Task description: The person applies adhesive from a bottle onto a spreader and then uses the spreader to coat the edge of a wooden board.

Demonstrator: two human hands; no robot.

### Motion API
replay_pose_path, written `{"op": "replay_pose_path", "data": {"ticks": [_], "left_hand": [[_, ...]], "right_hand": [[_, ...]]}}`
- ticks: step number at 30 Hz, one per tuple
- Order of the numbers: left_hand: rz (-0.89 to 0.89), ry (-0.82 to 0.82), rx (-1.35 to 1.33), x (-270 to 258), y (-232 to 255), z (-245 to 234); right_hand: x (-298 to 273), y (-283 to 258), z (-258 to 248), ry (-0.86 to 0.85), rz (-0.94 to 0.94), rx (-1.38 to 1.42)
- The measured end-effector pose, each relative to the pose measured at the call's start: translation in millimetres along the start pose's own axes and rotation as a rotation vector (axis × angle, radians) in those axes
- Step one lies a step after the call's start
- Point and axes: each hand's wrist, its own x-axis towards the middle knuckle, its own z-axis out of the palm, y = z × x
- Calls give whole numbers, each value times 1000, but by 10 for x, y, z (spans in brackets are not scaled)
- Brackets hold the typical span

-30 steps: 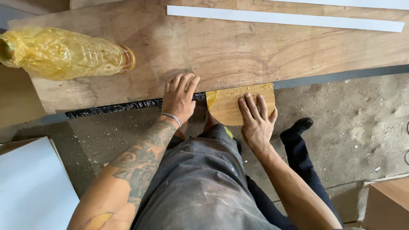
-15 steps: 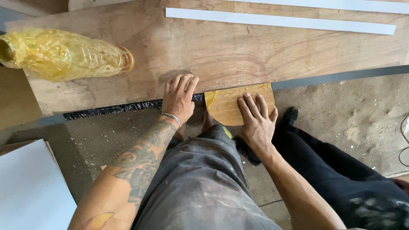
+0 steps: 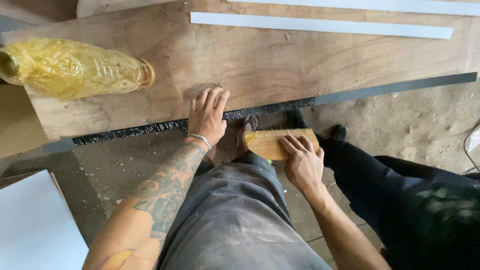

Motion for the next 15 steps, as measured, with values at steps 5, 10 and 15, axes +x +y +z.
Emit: {"op": "replay_pose_path", "data": {"ticks": [5, 10, 15], "left_hand": [[96, 9, 42, -113, 13, 161], [60, 49, -74, -522, 71, -28], [-715, 916, -455, -733, -569, -388]], "right_hand": [[-259, 166, 329, 26, 354, 733], [-461, 366, 722, 199, 704, 1378], [-599, 279, 123, 411, 769, 1710]]}}
